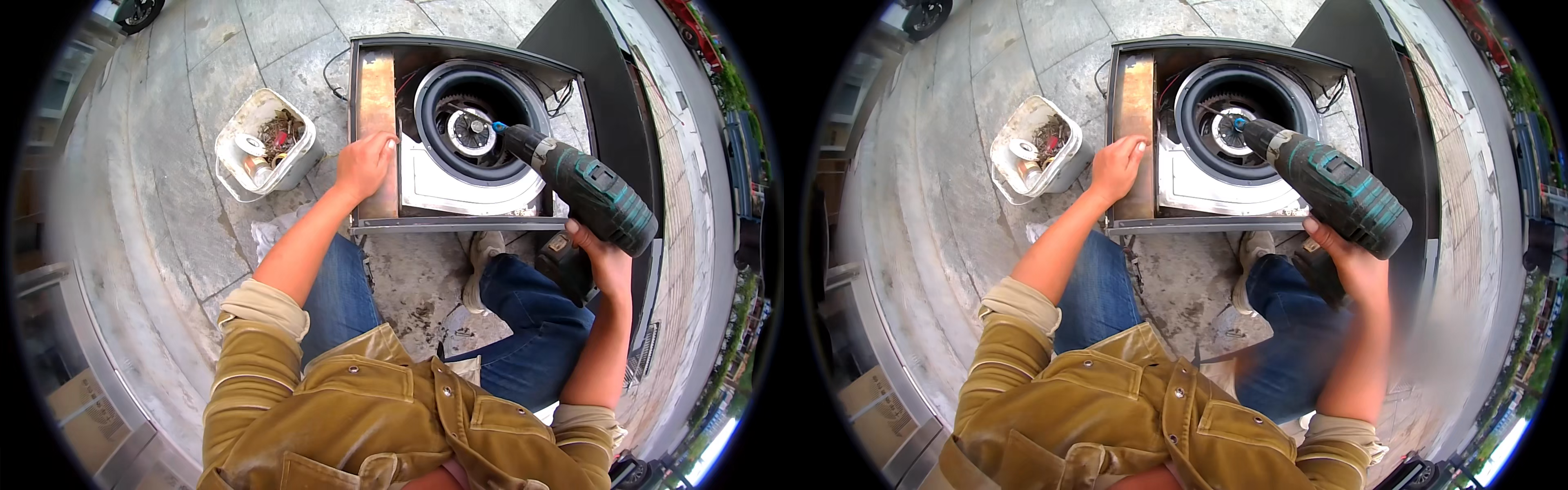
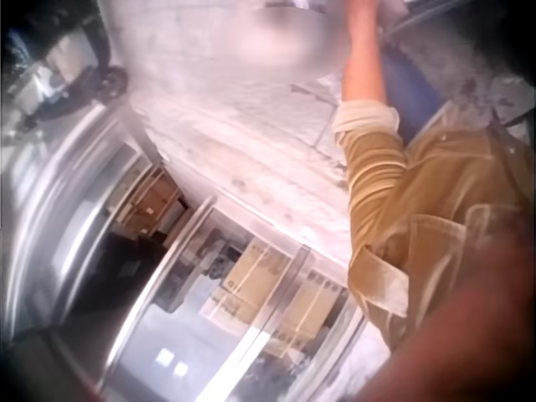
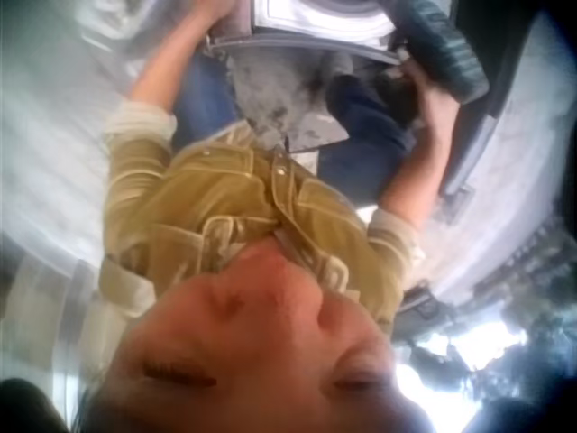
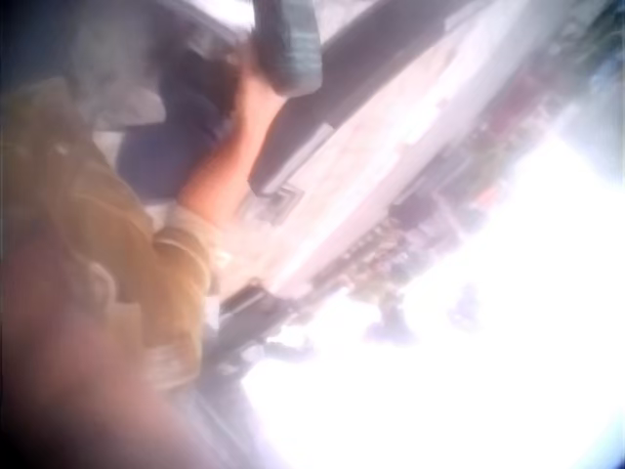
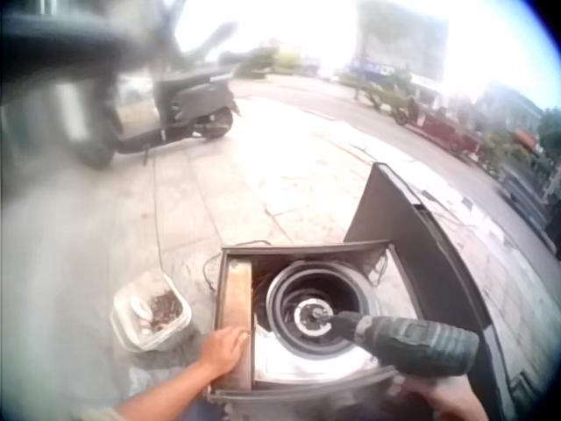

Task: The person uses a cordless drill to fasten screws into the metal frame of a disassembled washing machine. They repeatedly reach into a bucket to retrieve screws and secure them into the appliance's casing.

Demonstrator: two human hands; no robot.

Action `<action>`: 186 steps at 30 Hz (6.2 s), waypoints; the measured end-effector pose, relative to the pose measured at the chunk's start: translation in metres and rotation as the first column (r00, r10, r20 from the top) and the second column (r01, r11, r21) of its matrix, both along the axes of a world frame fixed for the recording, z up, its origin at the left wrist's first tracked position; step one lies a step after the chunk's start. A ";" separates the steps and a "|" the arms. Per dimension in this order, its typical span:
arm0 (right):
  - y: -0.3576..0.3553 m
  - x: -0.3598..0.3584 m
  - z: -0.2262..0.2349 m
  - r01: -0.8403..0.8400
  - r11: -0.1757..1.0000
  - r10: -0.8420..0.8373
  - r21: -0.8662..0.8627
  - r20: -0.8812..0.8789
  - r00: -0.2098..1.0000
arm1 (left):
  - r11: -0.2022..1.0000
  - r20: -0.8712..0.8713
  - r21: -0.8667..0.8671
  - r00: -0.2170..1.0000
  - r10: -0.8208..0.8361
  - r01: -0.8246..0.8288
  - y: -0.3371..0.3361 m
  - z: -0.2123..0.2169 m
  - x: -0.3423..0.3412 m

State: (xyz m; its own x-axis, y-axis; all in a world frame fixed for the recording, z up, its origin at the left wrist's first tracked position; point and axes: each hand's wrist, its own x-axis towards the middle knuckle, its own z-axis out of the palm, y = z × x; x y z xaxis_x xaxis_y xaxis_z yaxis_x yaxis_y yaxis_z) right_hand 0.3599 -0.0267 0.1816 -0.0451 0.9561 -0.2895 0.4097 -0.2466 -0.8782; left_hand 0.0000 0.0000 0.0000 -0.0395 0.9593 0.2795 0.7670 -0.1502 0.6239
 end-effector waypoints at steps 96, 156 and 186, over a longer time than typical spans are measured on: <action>0.001 0.017 0.010 -0.098 0.981 0.056 -0.166 -0.239 0.969 | 0.877 0.950 -0.119 -0.203 0.237 0.466 -0.027 0.044 0.011; 0.242 -0.121 -0.002 -0.630 0.777 0.541 0.010 0.500 0.676 | 0.976 -0.080 0.211 0.996 -0.039 0.055 -0.004 -0.004 0.008; 0.265 -0.143 0.009 -0.636 0.753 0.610 -0.171 0.544 0.576 | 0.983 -0.044 0.178 0.999 -0.031 0.038 -0.004 -0.010 0.008</action>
State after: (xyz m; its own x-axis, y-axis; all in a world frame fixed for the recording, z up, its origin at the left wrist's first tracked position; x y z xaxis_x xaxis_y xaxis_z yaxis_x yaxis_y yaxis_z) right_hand 0.2171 0.2388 0.1901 -0.4849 0.7640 -0.4256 0.8441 0.2815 -0.4563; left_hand 0.0085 -0.0043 -0.0095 0.0076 0.8944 0.4473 0.7835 -0.2832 0.5530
